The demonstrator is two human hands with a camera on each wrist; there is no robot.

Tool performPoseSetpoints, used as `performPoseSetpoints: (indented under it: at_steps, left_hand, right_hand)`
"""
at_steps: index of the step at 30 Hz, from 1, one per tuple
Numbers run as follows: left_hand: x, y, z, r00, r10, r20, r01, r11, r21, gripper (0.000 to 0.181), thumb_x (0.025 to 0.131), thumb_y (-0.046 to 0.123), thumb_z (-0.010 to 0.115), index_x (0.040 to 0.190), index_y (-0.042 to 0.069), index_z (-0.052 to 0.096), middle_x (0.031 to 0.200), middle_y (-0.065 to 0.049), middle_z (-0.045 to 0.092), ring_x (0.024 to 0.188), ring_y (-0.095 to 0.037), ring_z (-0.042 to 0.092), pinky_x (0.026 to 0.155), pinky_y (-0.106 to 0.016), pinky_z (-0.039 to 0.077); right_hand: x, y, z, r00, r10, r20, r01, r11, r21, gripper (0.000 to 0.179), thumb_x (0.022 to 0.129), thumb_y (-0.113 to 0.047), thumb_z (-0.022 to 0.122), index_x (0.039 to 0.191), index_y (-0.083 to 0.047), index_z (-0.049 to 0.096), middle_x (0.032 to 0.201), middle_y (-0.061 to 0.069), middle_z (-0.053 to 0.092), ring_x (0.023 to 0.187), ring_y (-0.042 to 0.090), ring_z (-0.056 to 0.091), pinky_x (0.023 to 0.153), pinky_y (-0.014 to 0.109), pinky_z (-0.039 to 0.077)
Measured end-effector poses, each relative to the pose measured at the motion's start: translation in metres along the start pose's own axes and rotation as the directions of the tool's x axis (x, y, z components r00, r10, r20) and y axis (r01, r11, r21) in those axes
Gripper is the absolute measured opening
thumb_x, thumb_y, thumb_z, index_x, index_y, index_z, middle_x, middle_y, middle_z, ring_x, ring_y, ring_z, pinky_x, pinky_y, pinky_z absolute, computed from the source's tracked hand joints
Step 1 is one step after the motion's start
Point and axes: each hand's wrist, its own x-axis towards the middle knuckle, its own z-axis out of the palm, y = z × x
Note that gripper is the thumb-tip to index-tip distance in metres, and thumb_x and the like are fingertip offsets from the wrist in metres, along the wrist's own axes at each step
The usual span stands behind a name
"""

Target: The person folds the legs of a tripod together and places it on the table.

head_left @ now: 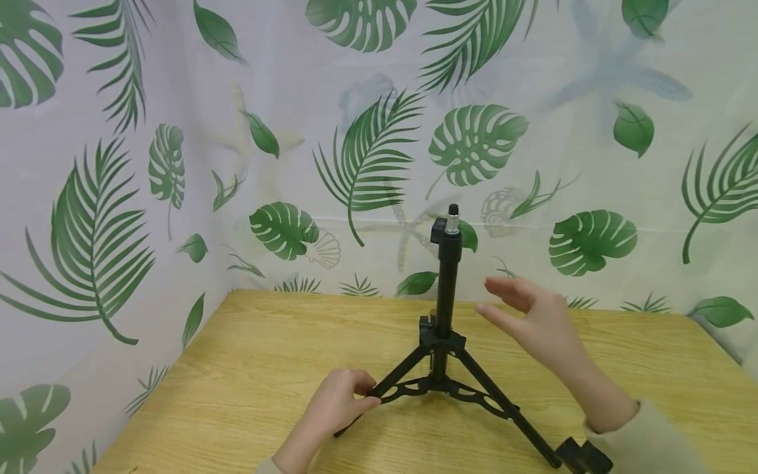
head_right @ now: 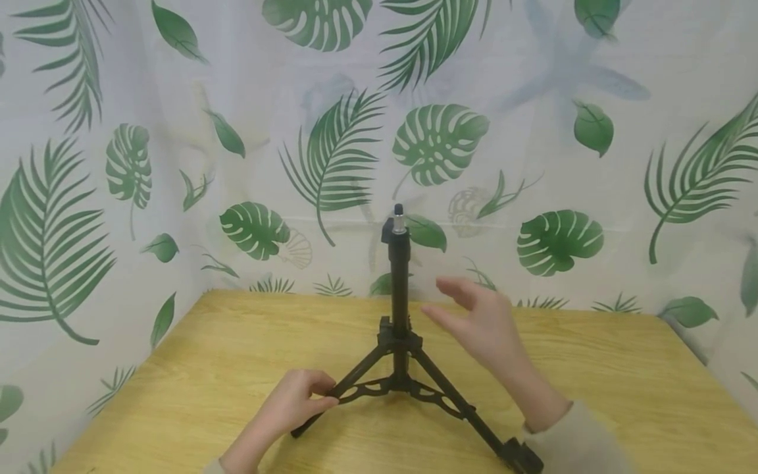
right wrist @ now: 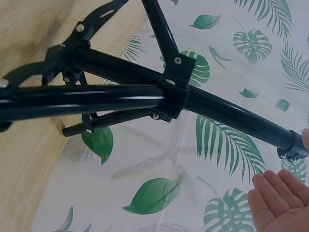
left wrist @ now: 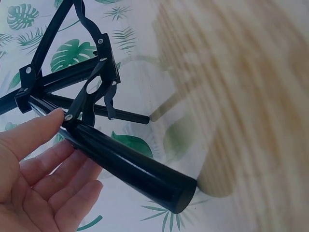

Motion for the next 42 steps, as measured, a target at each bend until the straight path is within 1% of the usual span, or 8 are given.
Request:
performPoseSetpoints:
  at_steps: [4, 7, 10, 15, 17, 24, 34, 42]
  left_hand:
    - [0.000, 0.000, 0.000, 1.000, 0.002, -0.005, -0.002, 1.000, 0.002, 0.021, 0.074, 0.016, 0.072, 0.088, 0.002, 0.067, 0.080, -0.003, 0.065, 0.074, -0.014, 0.060, 0.067, -0.031, 0.047]
    - [-0.001, 0.001, 0.000, 1.000, 0.002, -0.007, -0.002, 1.000, 0.000, 0.018, 0.073, 0.015, 0.072, 0.086, 0.004, 0.067, 0.077, 0.000, 0.064, 0.072, -0.012, 0.059, 0.067, -0.031, 0.047]
    - [-0.001, 0.001, 0.000, 1.000, -0.005, -0.005, 0.005, 1.000, -0.008, 0.015, 0.073, 0.014, 0.072, 0.084, 0.005, 0.067, 0.074, 0.002, 0.064, 0.070, -0.010, 0.058, 0.067, -0.032, 0.046]
    - [-0.002, 0.001, 0.001, 1.000, -0.018, -0.006, 0.018, 1.000, -0.005, 0.013, 0.073, 0.014, 0.072, 0.083, 0.006, 0.067, 0.073, 0.003, 0.063, 0.069, -0.009, 0.058, 0.067, -0.033, 0.046]
    - [-0.002, 0.001, 0.002, 1.000, -0.020, -0.007, 0.021, 1.000, 0.002, 0.013, 0.073, 0.014, 0.072, 0.083, 0.006, 0.067, 0.073, 0.003, 0.063, 0.069, -0.009, 0.057, 0.067, -0.033, 0.046]
    - [-0.001, 0.000, 0.002, 1.000, -0.022, -0.003, 0.022, 1.000, 0.005, 0.014, 0.073, 0.014, 0.072, 0.083, 0.005, 0.067, 0.073, 0.003, 0.064, 0.068, -0.007, 0.058, 0.066, -0.030, 0.047]
    - [-0.002, 0.000, 0.001, 1.000, -0.017, 0.000, 0.017, 1.000, 0.002, 0.015, 0.073, 0.013, 0.072, 0.083, 0.003, 0.067, 0.072, 0.002, 0.063, 0.065, -0.007, 0.057, 0.061, -0.025, 0.047]
    - [-0.002, 0.000, -0.001, 1.000, -0.019, 0.016, 0.019, 1.000, 0.007, 0.014, 0.072, 0.013, 0.072, 0.082, 0.004, 0.067, 0.071, 0.002, 0.062, 0.064, -0.007, 0.056, 0.059, -0.023, 0.045]
  right_hand:
    - [0.004, -0.002, -0.005, 1.000, -0.015, -0.011, 0.015, 1.000, -0.007, 0.040, 0.081, -0.024, 0.065, 0.112, 0.000, 0.057, 0.109, 0.015, 0.060, 0.097, 0.027, 0.058, 0.072, 0.013, 0.044]
    - [0.007, -0.004, -0.010, 1.000, -0.024, -0.011, 0.024, 1.000, -0.008, 0.040, 0.081, -0.024, 0.065, 0.112, 0.000, 0.057, 0.108, 0.015, 0.060, 0.097, 0.027, 0.058, 0.070, 0.008, 0.041]
    - [0.009, -0.007, -0.014, 1.000, -0.023, -0.007, 0.023, 1.000, -0.016, 0.040, 0.082, -0.025, 0.065, 0.113, 0.000, 0.057, 0.109, 0.015, 0.059, 0.097, 0.027, 0.058, 0.071, 0.010, 0.043]
    - [0.014, -0.011, -0.019, 1.000, -0.020, 0.016, 0.020, 0.999, -0.036, 0.042, 0.082, -0.026, 0.064, 0.114, -0.001, 0.056, 0.109, 0.016, 0.059, 0.097, 0.029, 0.057, 0.076, 0.026, 0.047]
    - [0.016, -0.012, -0.021, 1.000, -0.015, 0.025, 0.016, 0.999, -0.040, 0.043, 0.082, -0.027, 0.064, 0.115, -0.001, 0.056, 0.109, 0.016, 0.059, 0.098, 0.029, 0.057, 0.076, 0.027, 0.046]
    - [0.023, -0.017, -0.029, 0.999, 0.018, 0.030, -0.016, 0.999, -0.041, 0.046, 0.082, -0.031, 0.063, 0.118, -0.004, 0.054, 0.112, 0.014, 0.058, 0.099, 0.027, 0.057, 0.070, 0.006, 0.039]
    - [0.034, -0.027, -0.032, 0.998, 0.058, 0.035, -0.059, 0.998, 0.017, 0.048, 0.081, -0.034, 0.063, 0.120, -0.007, 0.054, 0.115, 0.011, 0.057, 0.104, 0.025, 0.054, 0.071, 0.010, 0.043]
    - [0.043, -0.035, -0.032, 0.996, 0.081, 0.044, -0.081, 0.997, 0.014, 0.051, 0.081, -0.038, 0.062, 0.121, -0.008, 0.053, 0.116, 0.009, 0.056, 0.105, 0.022, 0.053, 0.079, 0.025, 0.046]
